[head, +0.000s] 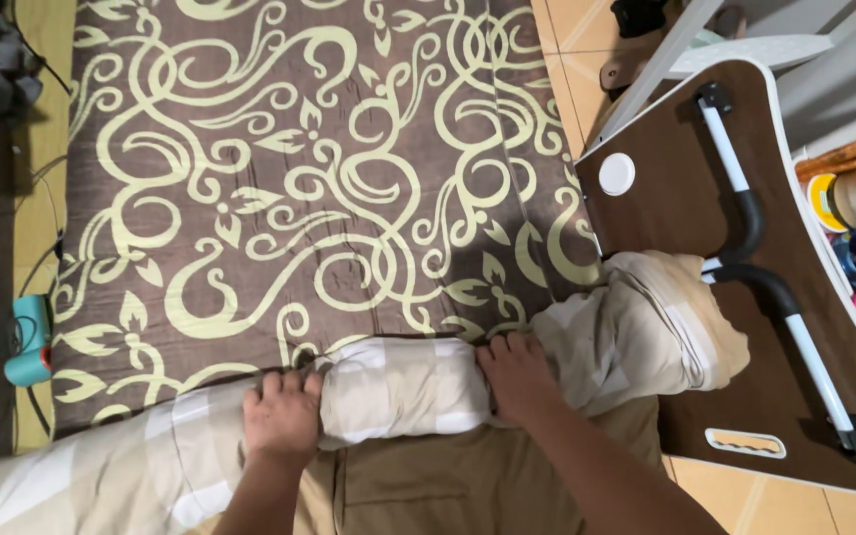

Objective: The person rolls a beige comforter tightly on a patterned mat, then lifts the rolled bundle and places it on top of a clothing rack. The hands remain visible throughout the rolling and placement actions.

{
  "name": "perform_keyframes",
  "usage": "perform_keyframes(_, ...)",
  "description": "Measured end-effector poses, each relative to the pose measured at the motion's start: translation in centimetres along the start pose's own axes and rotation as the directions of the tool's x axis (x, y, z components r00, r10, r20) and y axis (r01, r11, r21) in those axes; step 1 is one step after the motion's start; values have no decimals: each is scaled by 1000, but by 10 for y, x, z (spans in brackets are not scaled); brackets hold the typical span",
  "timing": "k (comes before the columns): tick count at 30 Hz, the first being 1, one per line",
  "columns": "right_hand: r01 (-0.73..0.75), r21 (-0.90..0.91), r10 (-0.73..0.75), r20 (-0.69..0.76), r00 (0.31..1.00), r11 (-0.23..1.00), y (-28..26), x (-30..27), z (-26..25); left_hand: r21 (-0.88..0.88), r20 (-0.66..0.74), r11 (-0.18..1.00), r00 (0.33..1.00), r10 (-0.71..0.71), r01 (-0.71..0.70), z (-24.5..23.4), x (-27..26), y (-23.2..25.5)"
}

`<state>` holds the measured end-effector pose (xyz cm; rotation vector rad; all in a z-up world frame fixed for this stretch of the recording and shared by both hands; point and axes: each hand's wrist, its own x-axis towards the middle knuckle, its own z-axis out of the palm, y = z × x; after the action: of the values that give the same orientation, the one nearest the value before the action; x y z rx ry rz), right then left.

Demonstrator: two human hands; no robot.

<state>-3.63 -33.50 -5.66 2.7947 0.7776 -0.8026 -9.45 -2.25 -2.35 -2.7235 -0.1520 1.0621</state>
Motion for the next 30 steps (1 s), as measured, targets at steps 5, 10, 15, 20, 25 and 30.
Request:
perform_keyframes(5, 9, -2, -9, 9, 1000, 1000, 2, 1, -13, -54, -12, 998, 1000, 28, -29, 10, 12, -8)
perform_keyframes(10, -19, 57, 11, 139, 990, 998, 1, 6, -12, -33, -15, 997, 998, 65, -65, 24, 22, -10)
perform_keyframes(15, -102, 67, 84, 228, 970, 993, -15, -6, -79, -182, 291, 983, 953, 86, -33, -95, -24, -4)
perform_keyframes(20, -184, 234, 118, 271, 955, 955, -21, -9, -133, -155, 153, 982, 979, 136, -112, -123, -15, -3)
perform_keyframes(25, -190, 317, 242, -133, 961, 929, -20, -13, -168, -59, -96, 994, 991, 91, -97, -151, -16, -5)
perform_keyframes(30, -257, 359, 346, -212, 914, 897, -18, -50, -226, 5, -107, 996, 990, 92, -92, -221, -52, -15)
